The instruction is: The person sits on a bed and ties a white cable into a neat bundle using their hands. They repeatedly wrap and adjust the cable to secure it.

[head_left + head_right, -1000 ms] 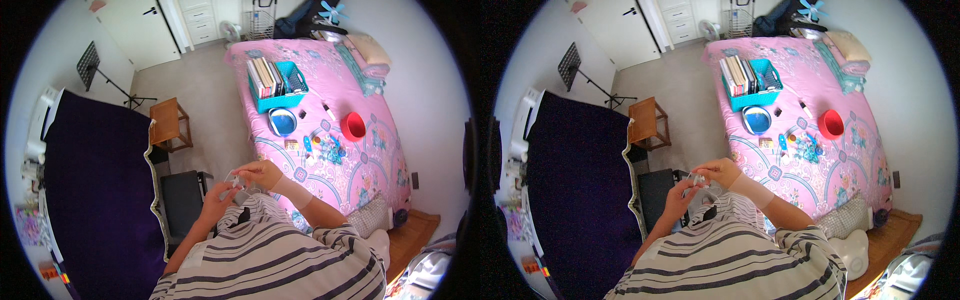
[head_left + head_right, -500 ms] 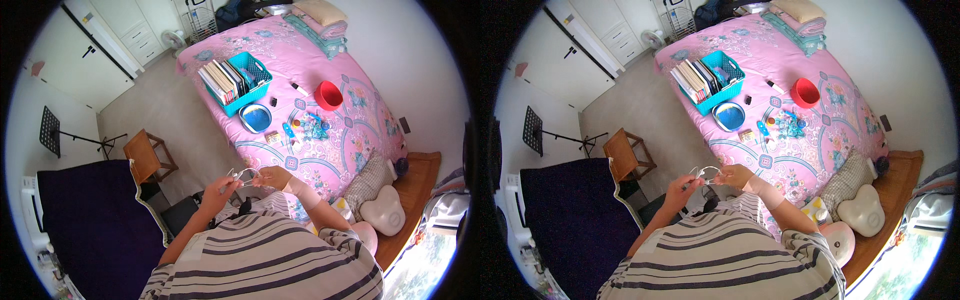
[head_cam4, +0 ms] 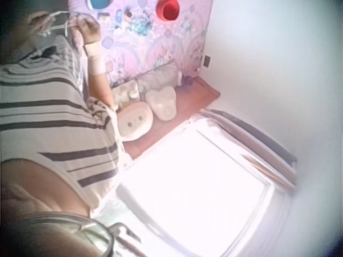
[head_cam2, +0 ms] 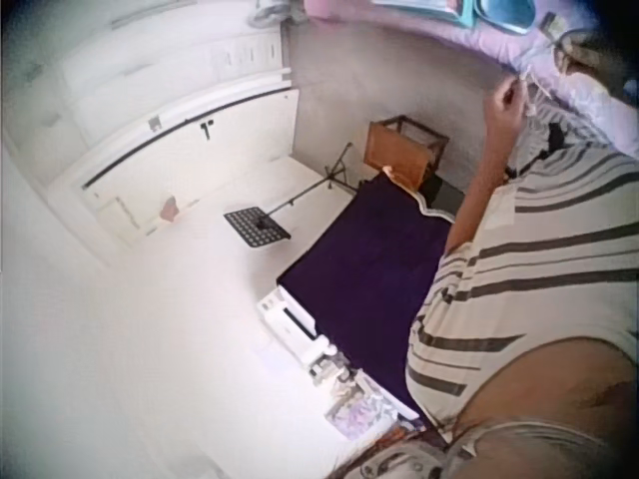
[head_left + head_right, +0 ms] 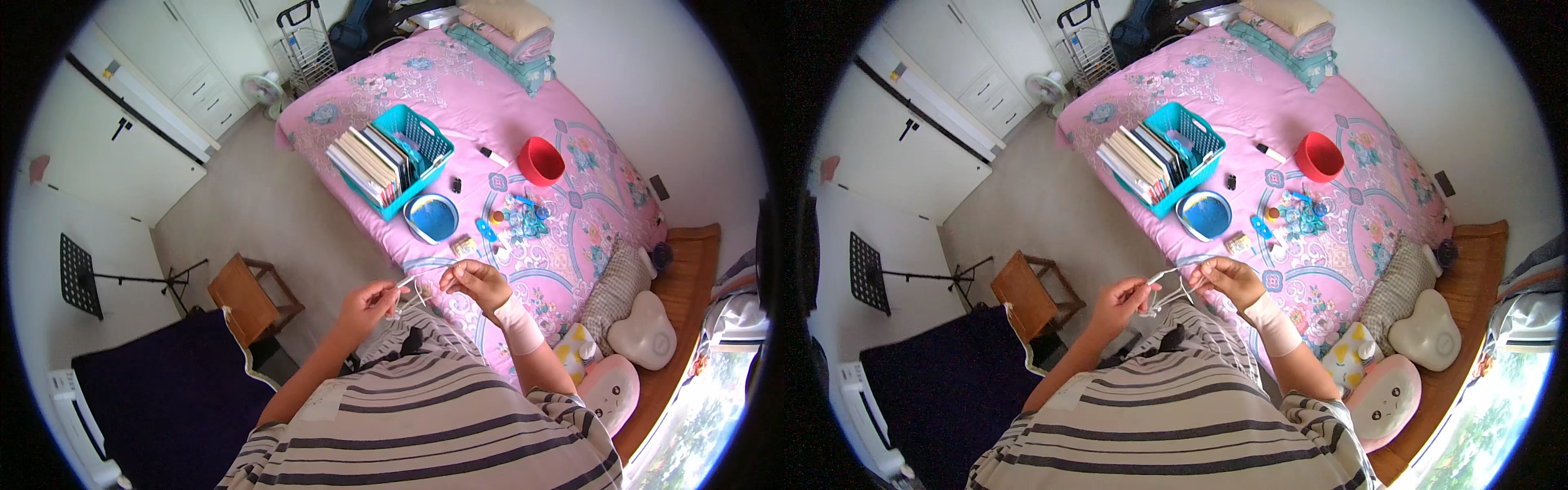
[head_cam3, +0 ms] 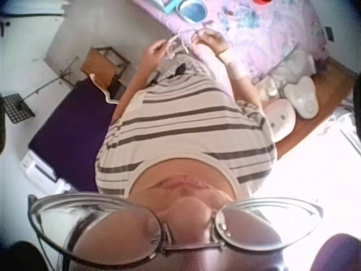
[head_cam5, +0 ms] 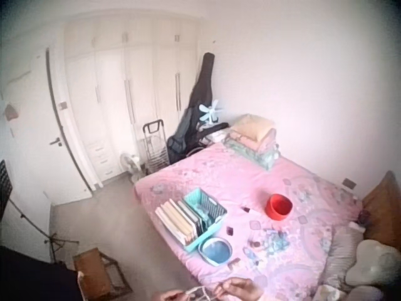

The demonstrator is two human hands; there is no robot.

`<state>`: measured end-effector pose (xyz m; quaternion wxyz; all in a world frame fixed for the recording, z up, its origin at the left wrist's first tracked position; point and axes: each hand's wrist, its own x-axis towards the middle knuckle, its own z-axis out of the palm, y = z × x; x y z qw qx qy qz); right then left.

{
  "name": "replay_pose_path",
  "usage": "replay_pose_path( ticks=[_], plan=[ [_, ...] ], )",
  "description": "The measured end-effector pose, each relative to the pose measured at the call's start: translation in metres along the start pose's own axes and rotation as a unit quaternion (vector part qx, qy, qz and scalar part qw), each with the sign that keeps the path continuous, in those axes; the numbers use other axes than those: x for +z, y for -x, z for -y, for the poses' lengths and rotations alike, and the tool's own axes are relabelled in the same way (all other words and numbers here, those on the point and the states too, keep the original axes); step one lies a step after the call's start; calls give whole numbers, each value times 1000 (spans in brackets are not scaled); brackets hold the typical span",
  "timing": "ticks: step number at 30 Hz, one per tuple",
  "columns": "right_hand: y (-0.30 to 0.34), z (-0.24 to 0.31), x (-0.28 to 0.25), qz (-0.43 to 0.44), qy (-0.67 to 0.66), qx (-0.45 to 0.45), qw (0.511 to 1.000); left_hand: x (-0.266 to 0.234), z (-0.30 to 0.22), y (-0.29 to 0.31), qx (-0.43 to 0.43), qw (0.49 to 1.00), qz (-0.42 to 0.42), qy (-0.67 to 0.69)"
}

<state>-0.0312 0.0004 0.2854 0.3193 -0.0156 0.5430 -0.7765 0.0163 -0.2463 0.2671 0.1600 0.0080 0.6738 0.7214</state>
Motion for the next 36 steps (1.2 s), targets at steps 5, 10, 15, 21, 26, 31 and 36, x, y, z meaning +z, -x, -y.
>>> replay_pose_path(
  ticks=[5,10,15,21,26,31,36],
  plan=[
    [-59,15,2,-18,-18,-17,1000,-40,-12,-61,-52,997,53,37],
    [-129,31,-5,11,-12,-34,999,-79,-44,-135,-55,995,79,17],
    [-183,81,6,15,-45,-80,996,-119,-103,-208,-77,982,170,26],
    [-201,139,40,10,-59,-185,981,-164,-168,-284,-87,903,410,94],
    [-235,147,74,-58,-109,-227,966,-189,-198,-367,-100,796,581,136],
    [-281,140,138,-298,-144,-317,889,-203,-206,-435,-202,699,682,75],
    [-331,127,211,-509,-284,-359,729,-213,-234,-468,-258,571,779,1]
  ],
)
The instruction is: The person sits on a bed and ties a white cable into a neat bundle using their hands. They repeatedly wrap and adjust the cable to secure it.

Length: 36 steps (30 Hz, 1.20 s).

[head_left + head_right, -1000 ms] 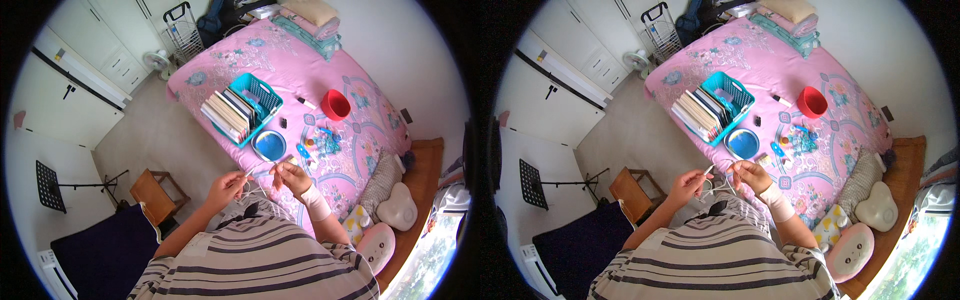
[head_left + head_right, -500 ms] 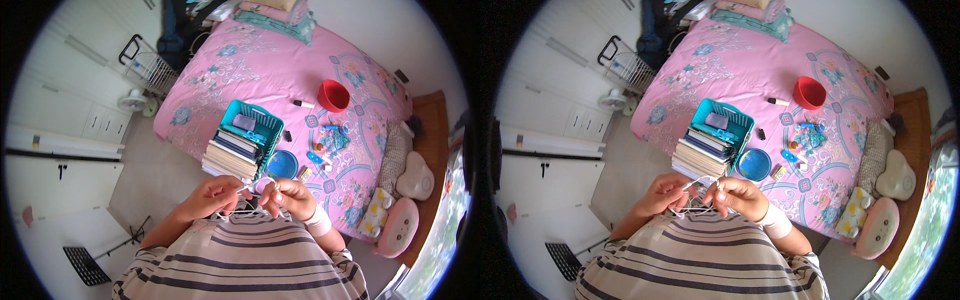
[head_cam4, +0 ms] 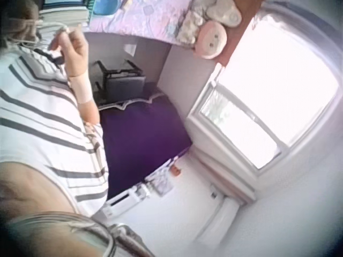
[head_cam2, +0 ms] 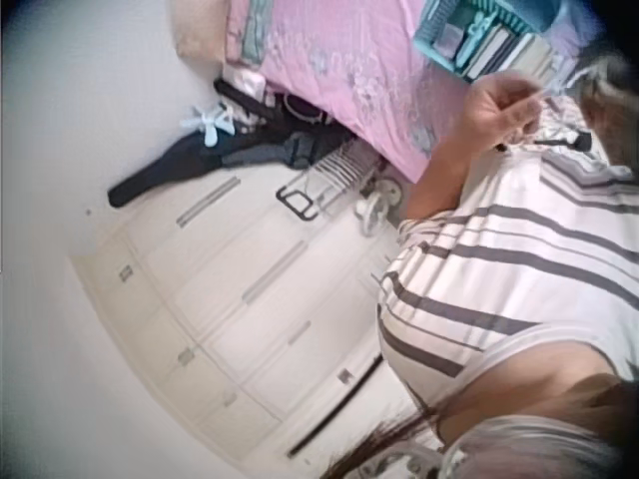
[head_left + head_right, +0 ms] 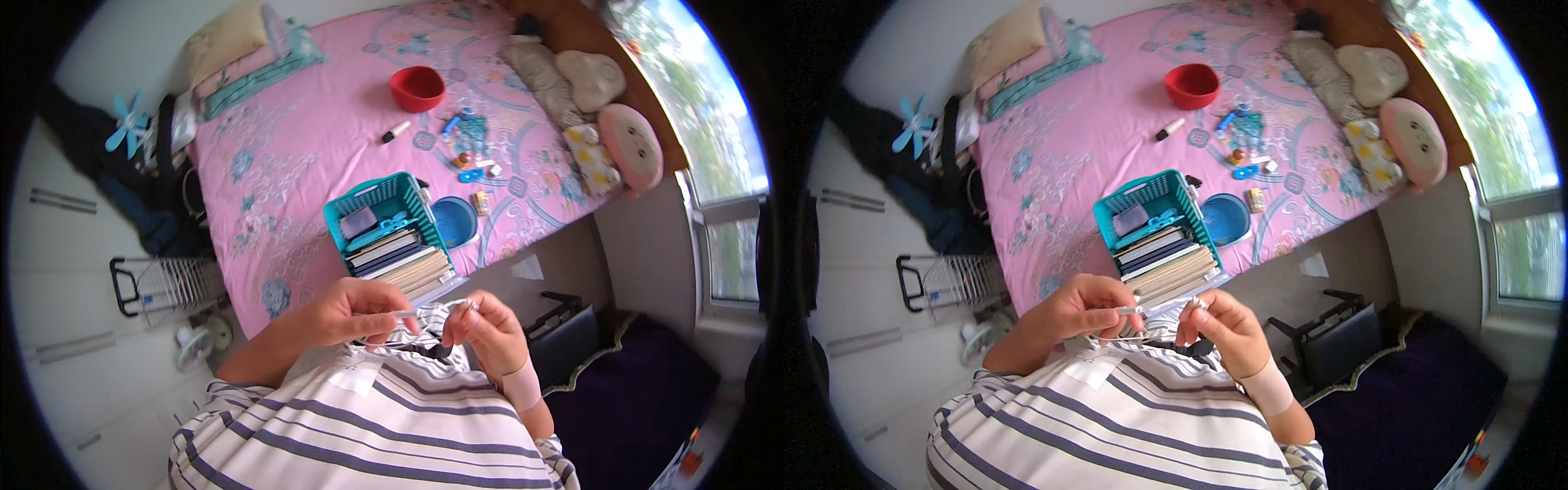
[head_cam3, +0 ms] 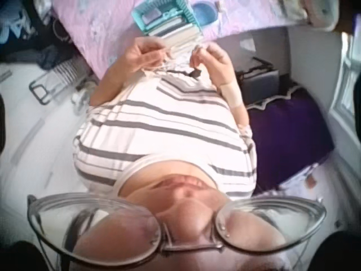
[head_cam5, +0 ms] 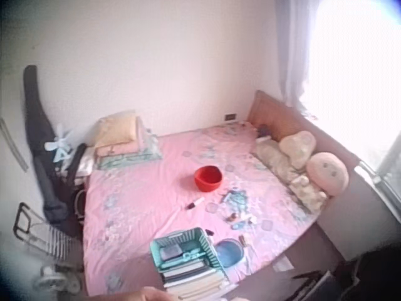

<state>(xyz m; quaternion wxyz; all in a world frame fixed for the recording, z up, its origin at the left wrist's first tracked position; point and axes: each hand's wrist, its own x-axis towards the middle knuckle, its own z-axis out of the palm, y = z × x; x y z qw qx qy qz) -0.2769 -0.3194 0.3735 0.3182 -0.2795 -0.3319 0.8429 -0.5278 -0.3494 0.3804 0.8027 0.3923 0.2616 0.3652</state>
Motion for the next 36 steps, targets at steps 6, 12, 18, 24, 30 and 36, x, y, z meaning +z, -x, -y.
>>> replay_pose_path(
  ticks=[6,12,18,24,30,36],
  plan=[
    [42,-36,31,-36,113,-65,991,-28,-27,36,-39,991,118,-43],
    [85,-101,46,-212,154,-150,953,-50,-68,7,-52,959,260,-98],
    [127,-173,77,-319,87,-251,910,-1,-42,-15,-146,910,371,-111],
    [107,-218,93,-396,89,-320,856,-22,-12,-23,-205,886,371,-187],
    [18,-321,-28,-552,204,-190,786,-75,9,-67,-212,869,378,-236],
    [-90,-427,-107,-587,131,-36,798,-188,32,-106,-284,804,513,-104]
  ],
)
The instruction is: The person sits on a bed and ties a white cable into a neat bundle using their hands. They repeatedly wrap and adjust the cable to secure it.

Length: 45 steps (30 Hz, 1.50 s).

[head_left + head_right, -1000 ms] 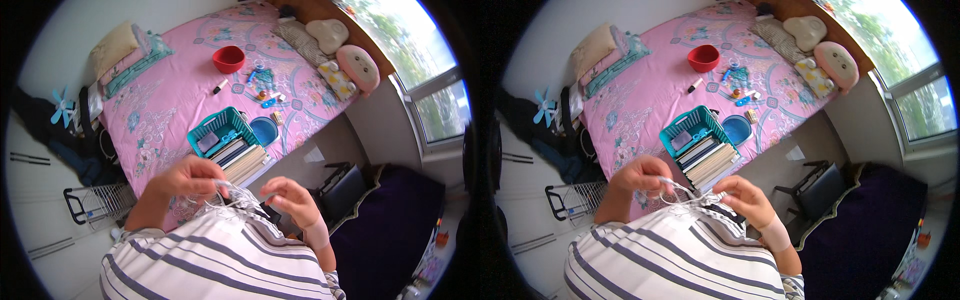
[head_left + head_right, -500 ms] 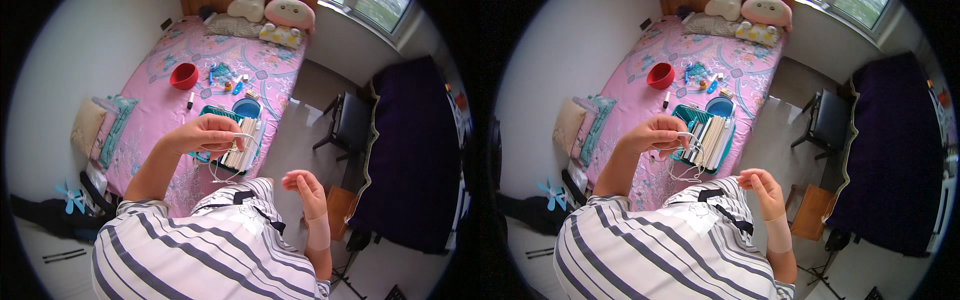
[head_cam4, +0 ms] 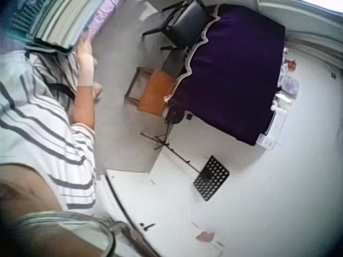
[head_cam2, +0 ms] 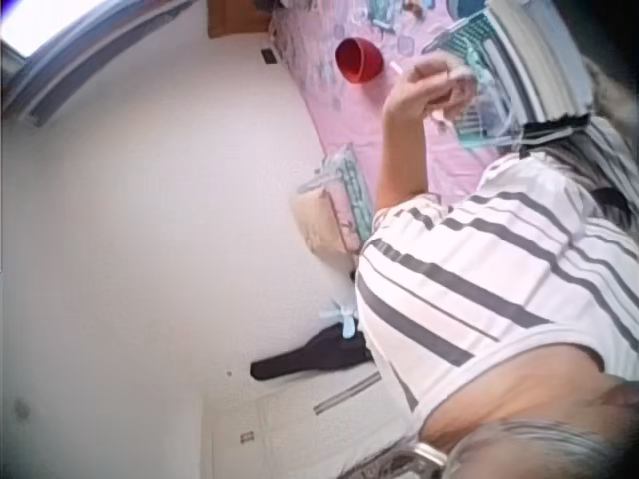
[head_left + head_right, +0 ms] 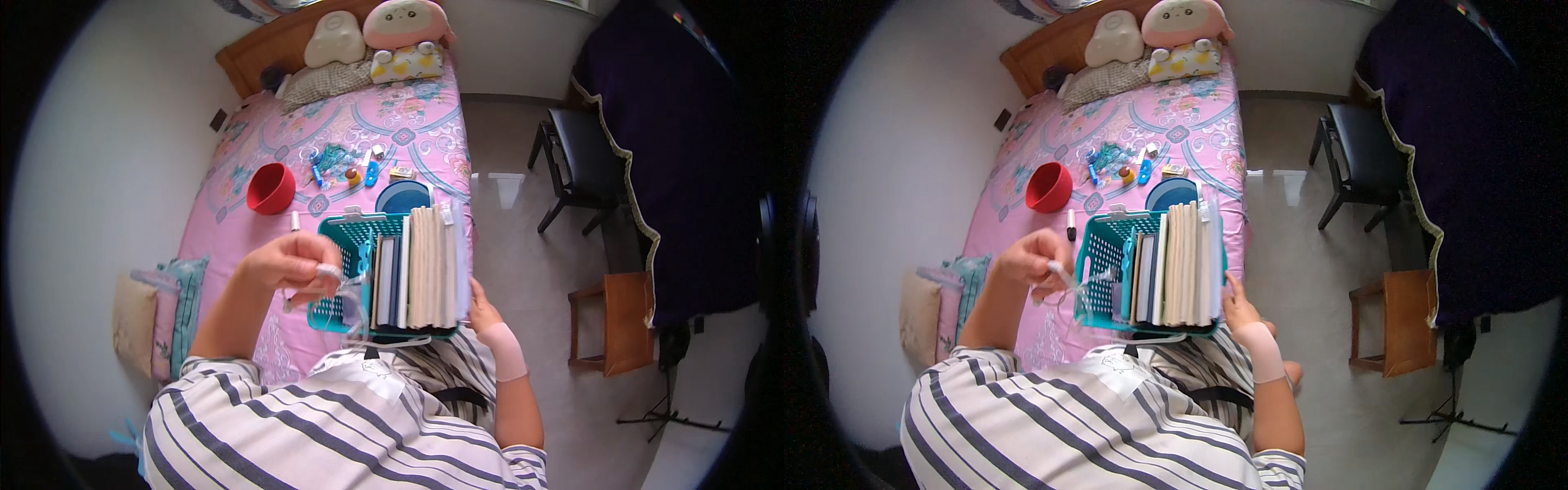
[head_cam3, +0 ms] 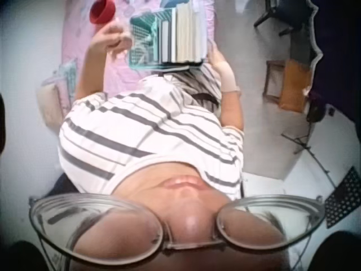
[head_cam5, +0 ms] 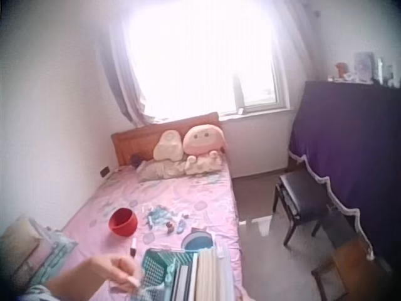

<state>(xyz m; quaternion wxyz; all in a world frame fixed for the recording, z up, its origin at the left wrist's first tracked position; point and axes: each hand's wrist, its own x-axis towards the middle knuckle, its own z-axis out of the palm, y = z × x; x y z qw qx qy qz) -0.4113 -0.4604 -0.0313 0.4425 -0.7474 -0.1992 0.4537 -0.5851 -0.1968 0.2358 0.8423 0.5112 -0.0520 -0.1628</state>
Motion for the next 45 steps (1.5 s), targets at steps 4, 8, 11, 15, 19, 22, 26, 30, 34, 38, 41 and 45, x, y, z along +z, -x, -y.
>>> replay_pose_path(
  ticks=[4,8,11,15,19,22,26,30,34,38,41,45],
  plan=[
    [6,-18,31,-131,-124,103,978,-41,43,53,34,989,115,81],
    [14,-21,59,-238,-296,157,912,-66,86,89,55,985,119,116],
    [8,-18,65,-266,-269,158,912,-76,100,117,84,981,131,118],
    [20,40,87,-311,-298,95,897,-87,121,135,111,975,90,169],
    [22,72,107,-284,-284,91,911,-90,121,141,119,977,66,164],
    [21,63,109,-247,-318,78,912,-80,119,141,112,986,11,124],
    [1,18,98,-270,-306,96,908,-63,119,126,85,994,-54,45],
    [24,-1,108,-274,-340,61,897,-46,134,108,62,994,-83,28],
    [63,-19,143,-432,-240,-97,864,-34,157,96,50,989,-131,54],
    [108,32,176,-291,-214,-270,893,-25,179,88,25,988,-154,-14],
    [112,55,186,-204,-196,-277,918,-27,200,81,7,990,-141,-17],
    [109,50,196,-155,-229,-251,928,-20,205,82,-7,988,-150,-17]
  ],
)
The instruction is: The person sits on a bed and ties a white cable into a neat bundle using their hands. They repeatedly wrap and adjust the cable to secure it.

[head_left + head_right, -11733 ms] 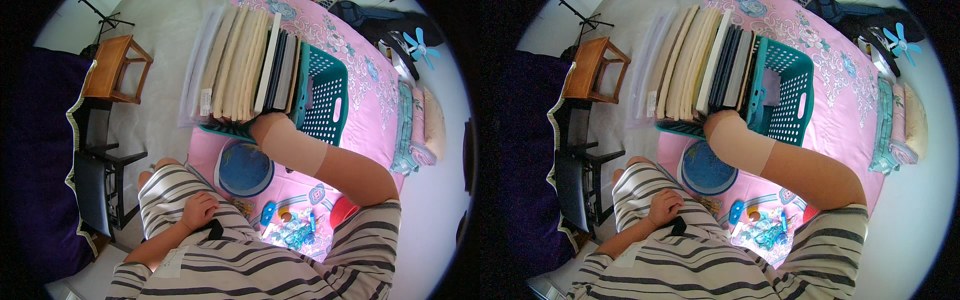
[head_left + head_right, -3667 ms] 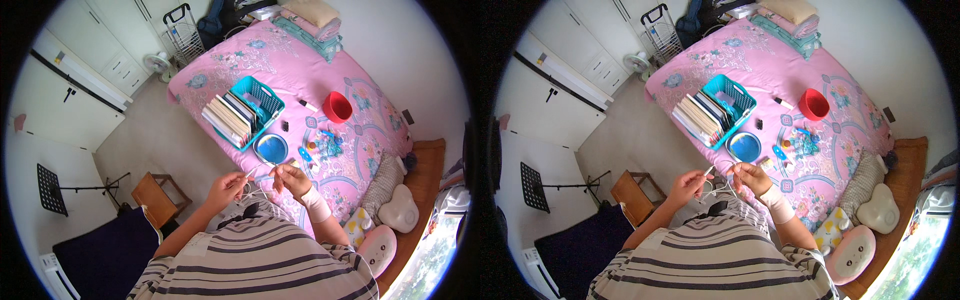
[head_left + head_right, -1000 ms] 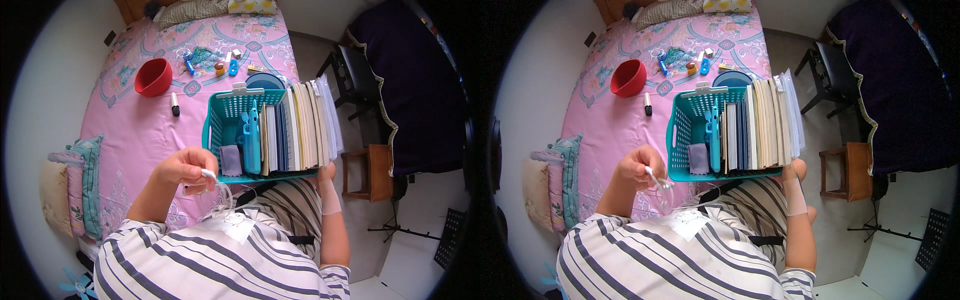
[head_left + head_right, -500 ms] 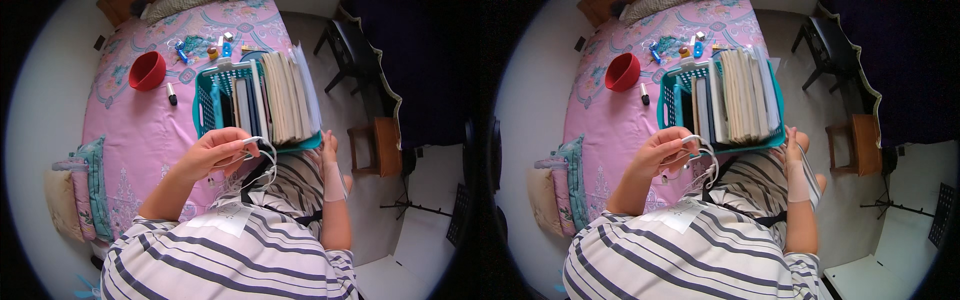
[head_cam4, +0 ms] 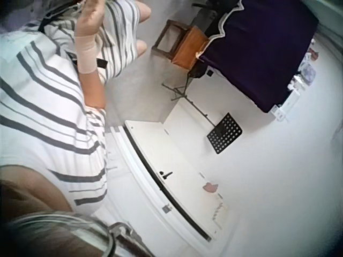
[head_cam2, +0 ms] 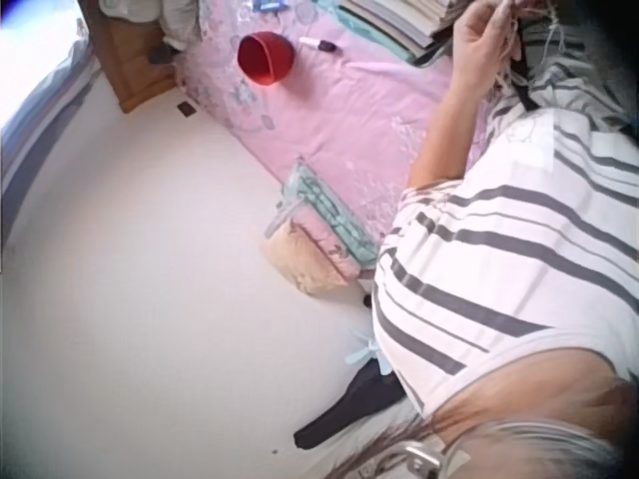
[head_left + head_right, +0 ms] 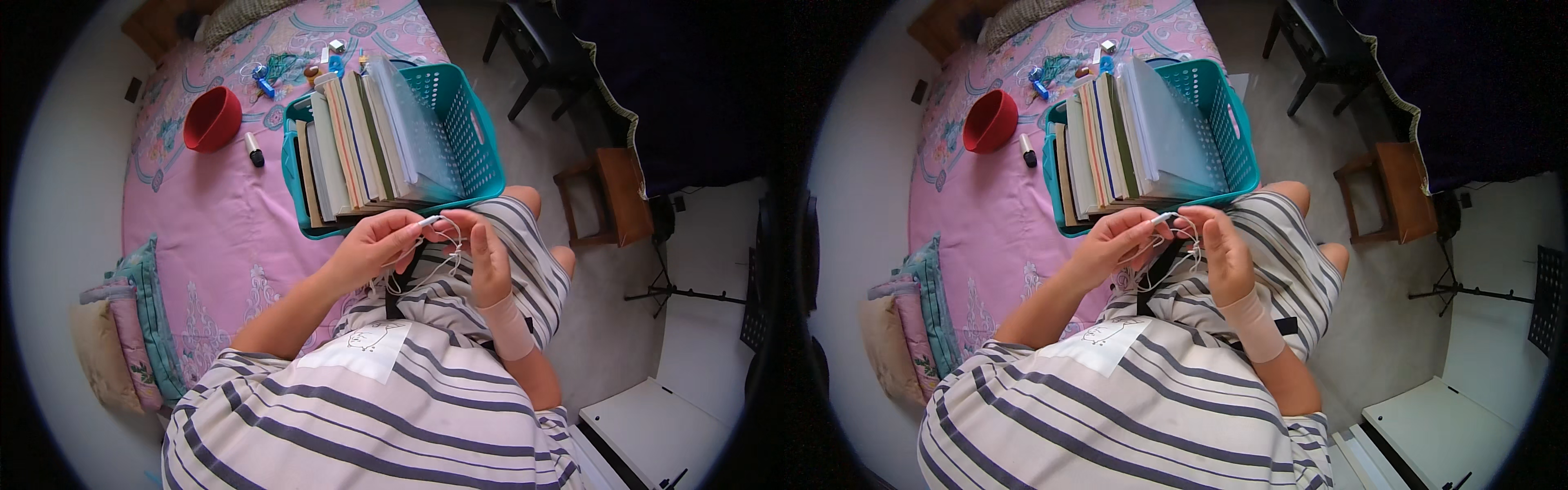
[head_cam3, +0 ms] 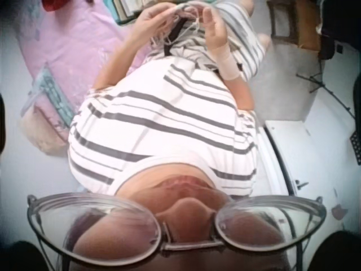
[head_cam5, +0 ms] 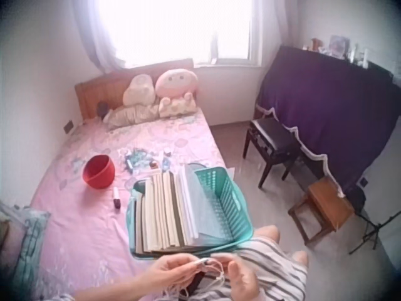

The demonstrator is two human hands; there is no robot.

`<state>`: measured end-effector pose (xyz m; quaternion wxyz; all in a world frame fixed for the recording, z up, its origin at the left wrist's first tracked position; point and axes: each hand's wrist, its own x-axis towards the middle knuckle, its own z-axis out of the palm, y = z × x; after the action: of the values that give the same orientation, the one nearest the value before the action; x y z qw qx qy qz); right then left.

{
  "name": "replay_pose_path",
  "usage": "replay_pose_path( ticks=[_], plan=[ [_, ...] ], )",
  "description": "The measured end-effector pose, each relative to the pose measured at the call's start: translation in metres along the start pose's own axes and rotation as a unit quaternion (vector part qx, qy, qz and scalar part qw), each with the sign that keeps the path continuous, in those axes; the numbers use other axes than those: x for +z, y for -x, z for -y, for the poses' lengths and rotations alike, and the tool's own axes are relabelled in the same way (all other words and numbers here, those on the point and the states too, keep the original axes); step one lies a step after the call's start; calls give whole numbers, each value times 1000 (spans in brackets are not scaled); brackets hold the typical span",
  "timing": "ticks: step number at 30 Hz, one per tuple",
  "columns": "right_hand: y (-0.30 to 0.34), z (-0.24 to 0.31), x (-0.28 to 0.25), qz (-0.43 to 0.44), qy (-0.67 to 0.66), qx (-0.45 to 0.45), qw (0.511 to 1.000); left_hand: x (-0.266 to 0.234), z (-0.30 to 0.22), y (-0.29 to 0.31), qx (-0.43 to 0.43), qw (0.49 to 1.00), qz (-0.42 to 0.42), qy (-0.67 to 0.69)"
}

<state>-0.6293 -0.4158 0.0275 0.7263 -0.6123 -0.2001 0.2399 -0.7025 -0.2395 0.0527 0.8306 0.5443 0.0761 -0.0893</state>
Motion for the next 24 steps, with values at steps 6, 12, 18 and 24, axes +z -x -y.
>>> replay_pose_path(
  ticks=[6,12,18,24],
  plan=[
    [1,-13,3,18,-41,35,998,-4,15,-1,59,994,-55,-79],
    [-16,-2,7,72,-153,74,983,-12,-12,15,73,965,-152,-202],
    [-27,-4,4,60,-119,36,990,-50,-28,26,282,785,-280,-474],
    [-34,-15,-13,13,-93,5,996,-123,2,33,131,808,-392,-420]
  ],
)
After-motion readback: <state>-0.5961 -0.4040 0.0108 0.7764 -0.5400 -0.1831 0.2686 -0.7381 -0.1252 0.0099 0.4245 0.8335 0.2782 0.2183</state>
